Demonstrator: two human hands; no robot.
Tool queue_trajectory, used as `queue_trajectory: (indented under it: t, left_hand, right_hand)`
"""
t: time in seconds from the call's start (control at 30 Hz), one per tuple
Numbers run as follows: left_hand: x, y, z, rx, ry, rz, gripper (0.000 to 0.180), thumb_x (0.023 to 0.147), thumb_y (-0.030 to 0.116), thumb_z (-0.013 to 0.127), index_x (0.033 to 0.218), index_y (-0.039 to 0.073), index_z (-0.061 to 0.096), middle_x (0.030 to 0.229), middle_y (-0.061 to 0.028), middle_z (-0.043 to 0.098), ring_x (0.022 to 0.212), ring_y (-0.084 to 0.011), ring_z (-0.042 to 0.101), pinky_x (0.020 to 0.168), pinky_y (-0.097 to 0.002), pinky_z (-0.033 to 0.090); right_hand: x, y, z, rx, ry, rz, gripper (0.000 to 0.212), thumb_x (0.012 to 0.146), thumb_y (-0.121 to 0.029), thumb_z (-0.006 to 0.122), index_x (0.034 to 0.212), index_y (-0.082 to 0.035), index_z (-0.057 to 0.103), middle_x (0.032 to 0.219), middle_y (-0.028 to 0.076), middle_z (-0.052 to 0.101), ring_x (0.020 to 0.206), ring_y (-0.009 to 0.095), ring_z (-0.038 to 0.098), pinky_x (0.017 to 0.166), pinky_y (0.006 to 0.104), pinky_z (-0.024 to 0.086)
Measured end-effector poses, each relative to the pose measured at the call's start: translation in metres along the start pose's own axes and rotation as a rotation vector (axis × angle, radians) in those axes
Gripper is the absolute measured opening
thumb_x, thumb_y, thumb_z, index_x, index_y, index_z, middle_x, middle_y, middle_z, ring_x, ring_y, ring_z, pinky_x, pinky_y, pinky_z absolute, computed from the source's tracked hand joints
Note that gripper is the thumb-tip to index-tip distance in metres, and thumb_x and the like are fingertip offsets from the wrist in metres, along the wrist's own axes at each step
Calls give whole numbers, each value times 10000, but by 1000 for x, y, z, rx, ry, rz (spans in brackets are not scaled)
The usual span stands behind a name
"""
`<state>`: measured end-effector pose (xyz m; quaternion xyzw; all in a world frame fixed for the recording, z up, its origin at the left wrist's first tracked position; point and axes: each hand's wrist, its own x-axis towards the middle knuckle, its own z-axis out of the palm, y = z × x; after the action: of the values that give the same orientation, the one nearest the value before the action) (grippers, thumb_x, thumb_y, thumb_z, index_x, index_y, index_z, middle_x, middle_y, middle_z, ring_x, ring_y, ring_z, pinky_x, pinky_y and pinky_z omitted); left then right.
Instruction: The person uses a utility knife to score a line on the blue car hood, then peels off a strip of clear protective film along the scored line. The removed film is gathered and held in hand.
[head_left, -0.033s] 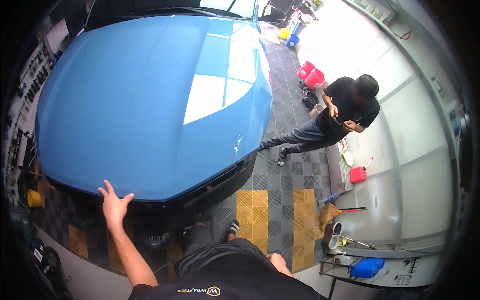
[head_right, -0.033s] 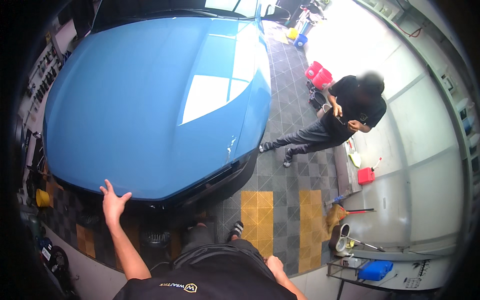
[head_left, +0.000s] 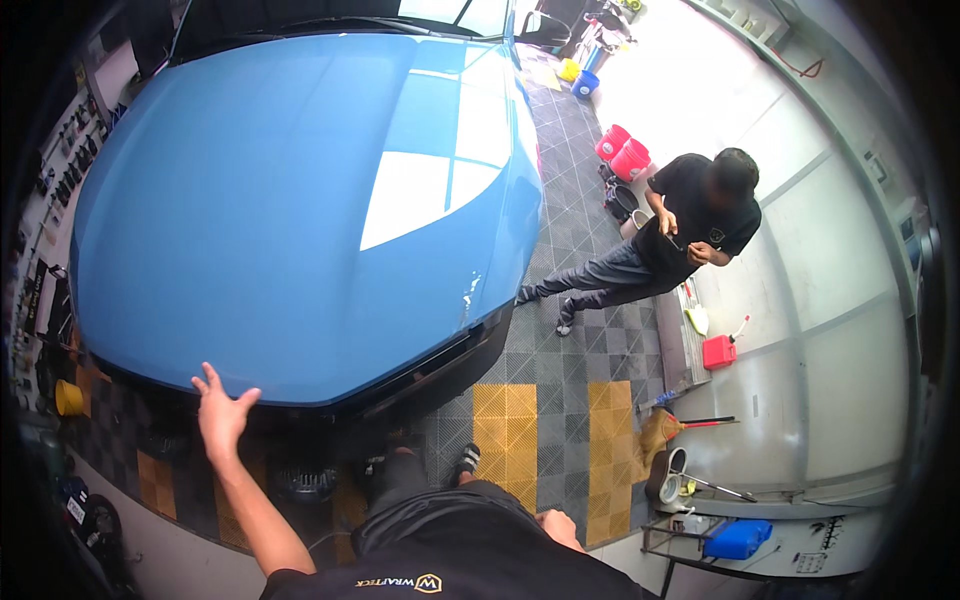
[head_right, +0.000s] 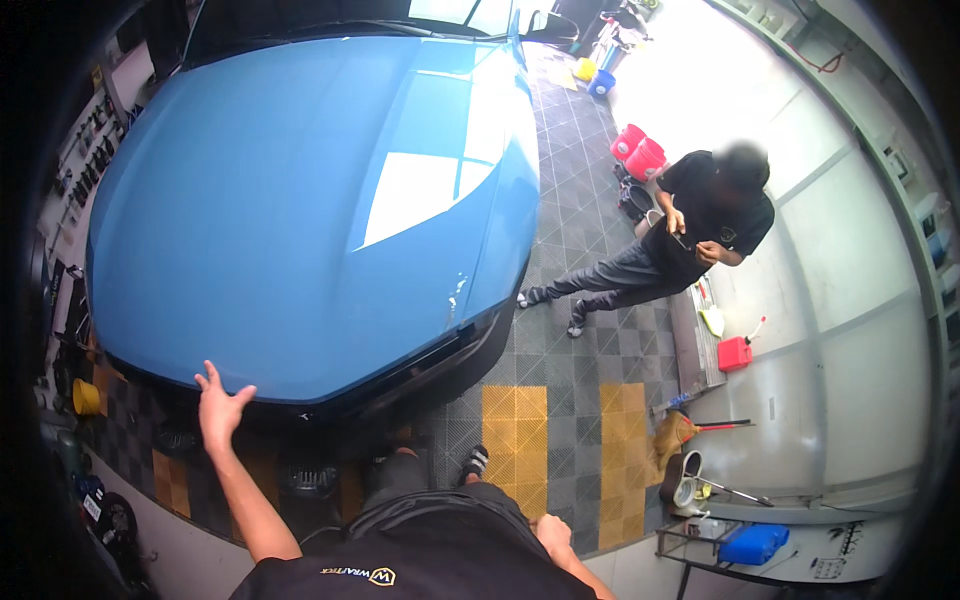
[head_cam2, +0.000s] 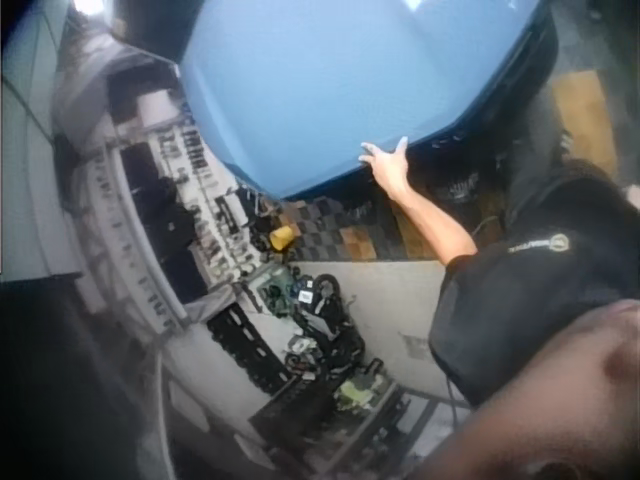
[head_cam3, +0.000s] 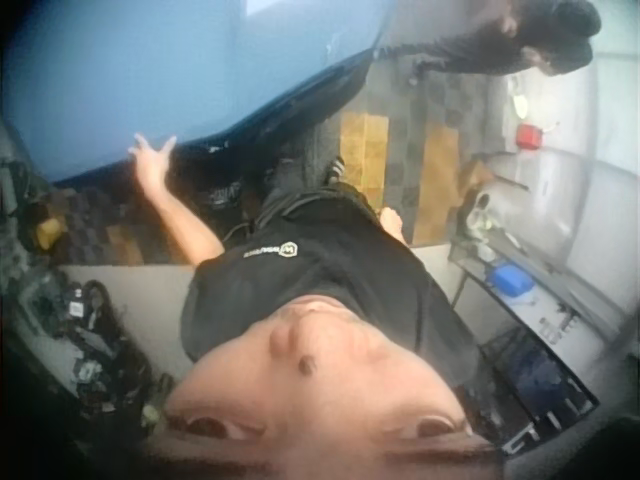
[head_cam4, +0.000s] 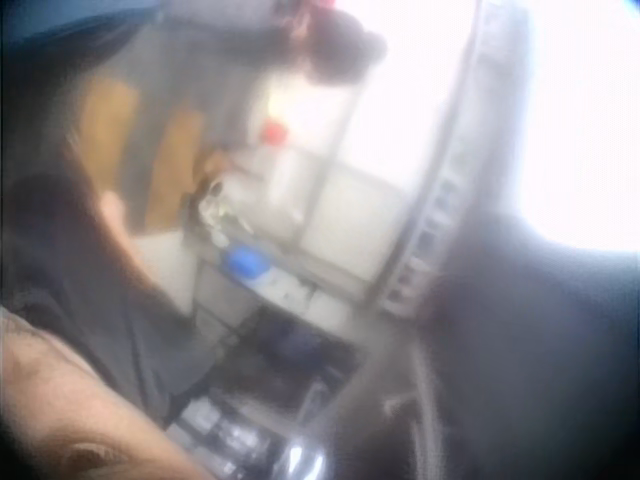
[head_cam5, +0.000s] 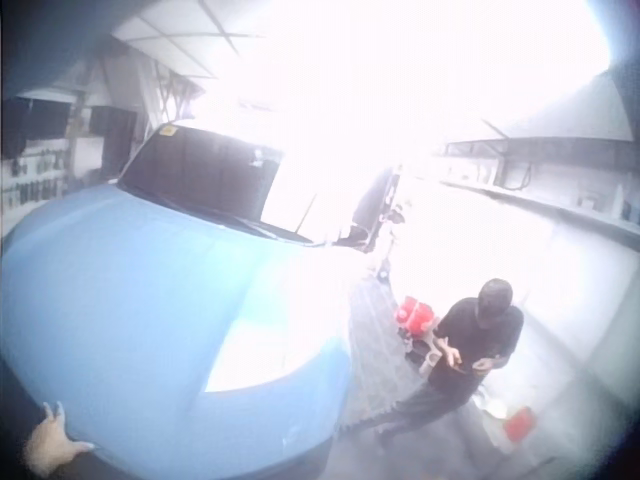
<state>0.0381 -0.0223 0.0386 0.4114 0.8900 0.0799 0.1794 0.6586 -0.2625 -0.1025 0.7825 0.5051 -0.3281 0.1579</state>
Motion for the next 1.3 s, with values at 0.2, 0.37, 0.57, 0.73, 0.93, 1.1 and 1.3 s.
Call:
queue_trajectory:
  t: [0.2,0.37,0.57,0.73,0.93,1.1,1.3]
  left_hand:
    - [-48,-34,9,-360,483,86,625,1005,254,677,1520,-25,457,1495,-224,530,1351,-288,530,1152,-377,386]
    - [-98,33,69,-1204,961,122,341,1060,202,598,1317,-16,644,1295,-110,692,1165,-202,654,971,-325,489]
    - [-82,267,121,-961,709,630,167,1019,176,677,1011,9,690,918,-34,688,824,-131,609,751,-295,507]
    - [-122,348,170,-353,700,497,500,818,395,846,1046,30,591,966,-113,561,910,-321,581,799,-447,501]
    - [-111,341,174,-236,719,437,215,898,151,736,905,28,560,882,-118,545,873,-348,590,736,-464,487]
    - [-107,339,163,-133,788,575,180,884,74,698,800,30,545,803,-75,542,776,-283,607,611,-425,526]
    - [-108,347,165,-13,1018,474,132,836,54,705,798,43,580,808,-62,558,760,-262,595,612,-404,525]
  right_hand:
    - [123,87,51,36,-23,-48,255,889,-257,630,1016,-144,819,932,247,744,970,397,733,874,492,569]
    - [219,164,23,404,-329,-112,142,822,-98,700,885,-31,809,729,97,750,649,131,715,655,332,583]
    - [285,109,-112,469,129,-428,297,876,-164,759,1142,-33,762,817,71,739,744,115,656,709,297,541]
    - [328,18,-213,495,278,-710,281,889,-127,717,1145,-14,746,859,128,724,765,188,680,742,339,559]
    - [319,-107,-321,394,160,-1242,229,923,-38,684,1138,32,722,911,121,730,770,161,664,733,299,537]
    - [290,-217,-389,131,274,-1850,277,843,45,688,1113,-14,694,946,138,665,882,329,644,783,401,520]
    - [249,-374,-394,-292,580,-2373,625,823,-265,820,1374,-73,595,1404,202,514,1406,448,424,1127,585,364]
